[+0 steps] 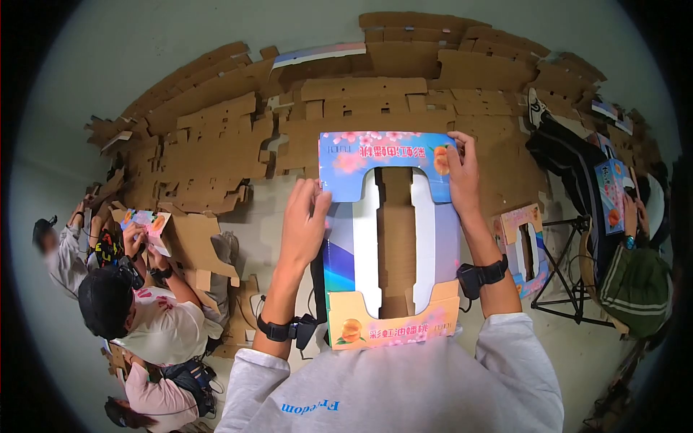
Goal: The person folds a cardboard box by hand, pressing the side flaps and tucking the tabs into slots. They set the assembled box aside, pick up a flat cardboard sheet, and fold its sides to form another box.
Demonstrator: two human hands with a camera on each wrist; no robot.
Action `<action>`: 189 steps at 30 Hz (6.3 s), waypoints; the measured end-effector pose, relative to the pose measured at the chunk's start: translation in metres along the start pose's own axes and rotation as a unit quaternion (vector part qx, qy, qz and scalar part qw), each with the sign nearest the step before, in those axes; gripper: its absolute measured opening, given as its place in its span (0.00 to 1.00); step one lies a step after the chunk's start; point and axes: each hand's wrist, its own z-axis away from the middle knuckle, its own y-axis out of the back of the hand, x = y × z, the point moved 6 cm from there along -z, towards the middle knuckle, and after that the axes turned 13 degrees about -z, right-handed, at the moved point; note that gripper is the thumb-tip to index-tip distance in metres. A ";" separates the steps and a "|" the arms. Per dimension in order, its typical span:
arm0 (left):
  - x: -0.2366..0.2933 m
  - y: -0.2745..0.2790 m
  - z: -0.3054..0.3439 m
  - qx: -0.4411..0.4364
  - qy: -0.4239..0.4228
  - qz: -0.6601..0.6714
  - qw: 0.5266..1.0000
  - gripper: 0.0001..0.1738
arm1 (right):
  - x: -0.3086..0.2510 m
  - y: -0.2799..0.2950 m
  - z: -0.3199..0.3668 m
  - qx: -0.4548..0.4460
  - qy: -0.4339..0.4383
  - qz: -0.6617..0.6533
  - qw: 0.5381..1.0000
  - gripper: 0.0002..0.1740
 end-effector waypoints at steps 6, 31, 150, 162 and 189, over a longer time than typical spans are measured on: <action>0.010 -0.006 -0.009 -0.002 0.138 -0.019 0.990 0.27 | 0.000 0.001 0.000 0.007 -0.008 -0.001 1.000 0.18; 0.009 -0.015 -0.030 -0.014 0.141 -0.198 0.970 0.22 | -0.004 0.004 0.004 0.019 -0.019 -0.012 1.000 0.17; -0.450 -0.242 -0.025 -0.201 0.241 -0.210 0.926 0.31 | -0.005 0.089 0.112 0.094 0.000 0.492 0.865 0.36; -0.513 -0.259 -0.006 0.135 0.550 0.222 0.794 0.23 | -0.007 0.087 0.109 0.096 -0.004 0.491 0.866 0.34; 0.071 -0.102 0.011 -0.428 0.194 0.603 0.644 0.21 | 0.069 -0.087 0.172 -0.279 -0.039 0.040 0.959 0.41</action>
